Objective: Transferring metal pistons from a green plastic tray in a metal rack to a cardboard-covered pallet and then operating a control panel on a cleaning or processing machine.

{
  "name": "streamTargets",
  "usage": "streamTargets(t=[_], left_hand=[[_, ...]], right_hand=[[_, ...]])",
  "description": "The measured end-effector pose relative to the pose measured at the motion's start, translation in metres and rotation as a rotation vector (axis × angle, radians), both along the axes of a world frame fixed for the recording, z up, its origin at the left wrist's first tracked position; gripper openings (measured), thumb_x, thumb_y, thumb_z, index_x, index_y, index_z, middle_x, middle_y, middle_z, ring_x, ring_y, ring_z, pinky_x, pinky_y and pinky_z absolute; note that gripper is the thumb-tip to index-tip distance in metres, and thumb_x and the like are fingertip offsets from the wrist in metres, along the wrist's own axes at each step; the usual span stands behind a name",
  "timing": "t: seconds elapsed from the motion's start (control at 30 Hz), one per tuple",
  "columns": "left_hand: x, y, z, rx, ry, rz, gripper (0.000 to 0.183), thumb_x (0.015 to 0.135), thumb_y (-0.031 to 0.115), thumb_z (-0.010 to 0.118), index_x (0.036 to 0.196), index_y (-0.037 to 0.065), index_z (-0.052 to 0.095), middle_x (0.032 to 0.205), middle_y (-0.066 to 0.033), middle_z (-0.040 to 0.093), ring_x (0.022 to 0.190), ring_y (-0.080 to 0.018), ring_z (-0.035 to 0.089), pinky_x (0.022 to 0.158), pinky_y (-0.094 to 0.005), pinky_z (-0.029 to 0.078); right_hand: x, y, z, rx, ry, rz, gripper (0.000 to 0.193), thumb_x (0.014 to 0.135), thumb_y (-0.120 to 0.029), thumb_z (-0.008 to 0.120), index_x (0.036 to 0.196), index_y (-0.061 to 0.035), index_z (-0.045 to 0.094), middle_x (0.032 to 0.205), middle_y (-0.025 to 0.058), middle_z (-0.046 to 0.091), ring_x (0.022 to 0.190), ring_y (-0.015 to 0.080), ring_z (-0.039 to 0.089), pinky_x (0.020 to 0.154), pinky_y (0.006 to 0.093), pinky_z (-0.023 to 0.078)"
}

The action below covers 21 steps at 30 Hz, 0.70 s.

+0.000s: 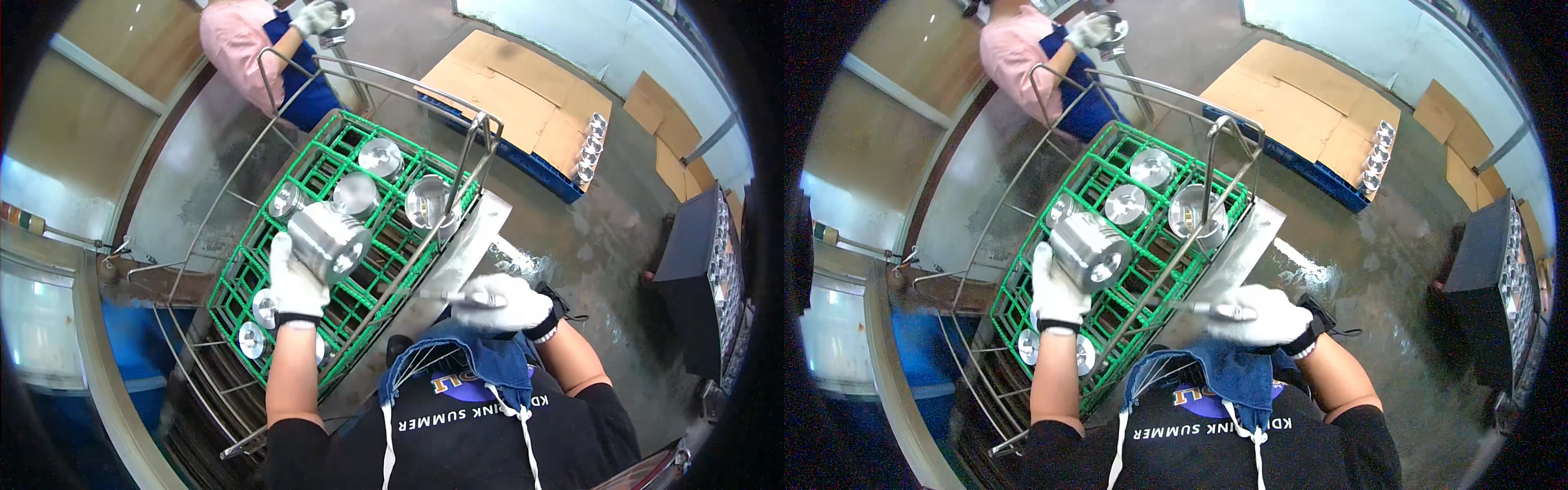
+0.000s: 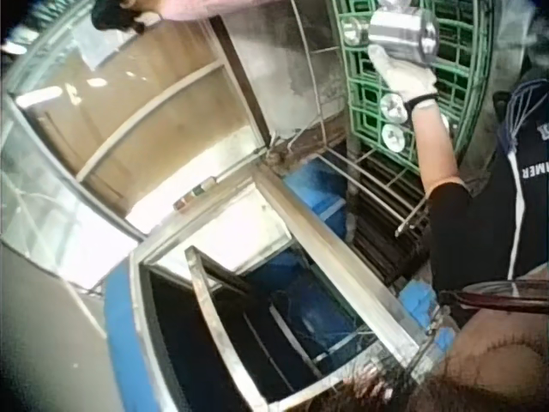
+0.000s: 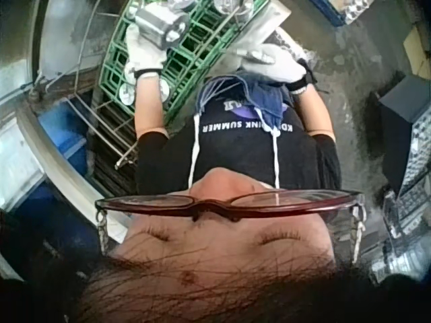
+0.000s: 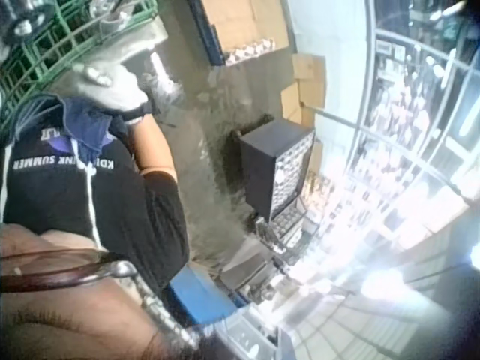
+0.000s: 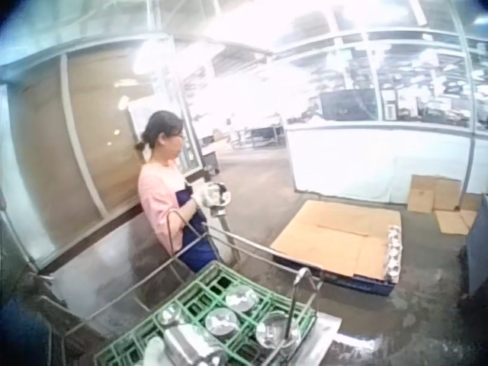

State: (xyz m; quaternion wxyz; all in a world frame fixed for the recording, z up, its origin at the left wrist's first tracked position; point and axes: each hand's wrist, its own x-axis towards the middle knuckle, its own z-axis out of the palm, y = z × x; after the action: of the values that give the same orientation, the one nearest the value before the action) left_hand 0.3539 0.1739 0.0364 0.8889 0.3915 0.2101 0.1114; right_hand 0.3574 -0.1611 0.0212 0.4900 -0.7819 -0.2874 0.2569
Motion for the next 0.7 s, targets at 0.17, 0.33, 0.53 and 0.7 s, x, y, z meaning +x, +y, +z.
streamTargets(t=[0.17,0.33,0.53,0.7], left_hand=[[0.024,0.034,-0.067,0.143,0.072,-0.054,0.035,0.073,0.006,0.062,0.107,-0.003,0.065,0.101,-0.0142,0.069,0.095,-0.027,0.066,0.087,-0.0368,0.053],[0.037,0.029,-0.105,0.222,0.109,-0.062,0.051,0.067,-0.006,0.06,0.118,0.001,0.059,0.109,-0.0136,0.066,0.09,-0.0252,0.066,0.082,-0.0344,0.056],[0.026,0.03,-0.14,0.312,0.092,-0.112,0.045,0.075,-0.002,0.066,0.12,0.001,0.062,0.11,-0.0064,0.067,0.097,-0.018,0.062,0.088,-0.0285,0.048],[0.038,0.057,-0.108,0.464,0.12,-0.316,0.028,0.078,0.003,0.067,0.105,0.003,0.067,0.101,-0.0076,0.068,0.097,-0.0189,0.063,0.09,-0.0333,0.048]], right_hand=[[-0.003,-0.005,0.013,-0.145,0.041,-0.155,0.027,0.085,-0.028,0.072,0.074,-0.0081,0.056,0.067,0.0042,0.056,0.063,0.0152,0.055,0.062,0.0296,0.048],[-0.006,-0.006,0.023,-0.05,-0.225,-0.018,0.017,0.09,-0.017,0.064,0.076,-0.0087,0.058,0.061,-0.0026,0.05,0.058,0.0065,0.047,0.059,0.0257,0.046],[0.008,0.009,0.033,-0.309,-0.135,-0.008,0.026,0.088,-0.031,0.064,0.08,-0.0067,0.06,0.069,0.0089,0.061,0.066,0.0201,0.062,0.063,0.0316,0.05],[0.025,0.033,0.053,-0.368,-0.004,-0.3,0.026,0.089,-0.033,0.062,0.088,-0.0078,0.066,0.073,0.0127,0.064,0.065,0.028,0.062,0.062,0.0405,0.05]])
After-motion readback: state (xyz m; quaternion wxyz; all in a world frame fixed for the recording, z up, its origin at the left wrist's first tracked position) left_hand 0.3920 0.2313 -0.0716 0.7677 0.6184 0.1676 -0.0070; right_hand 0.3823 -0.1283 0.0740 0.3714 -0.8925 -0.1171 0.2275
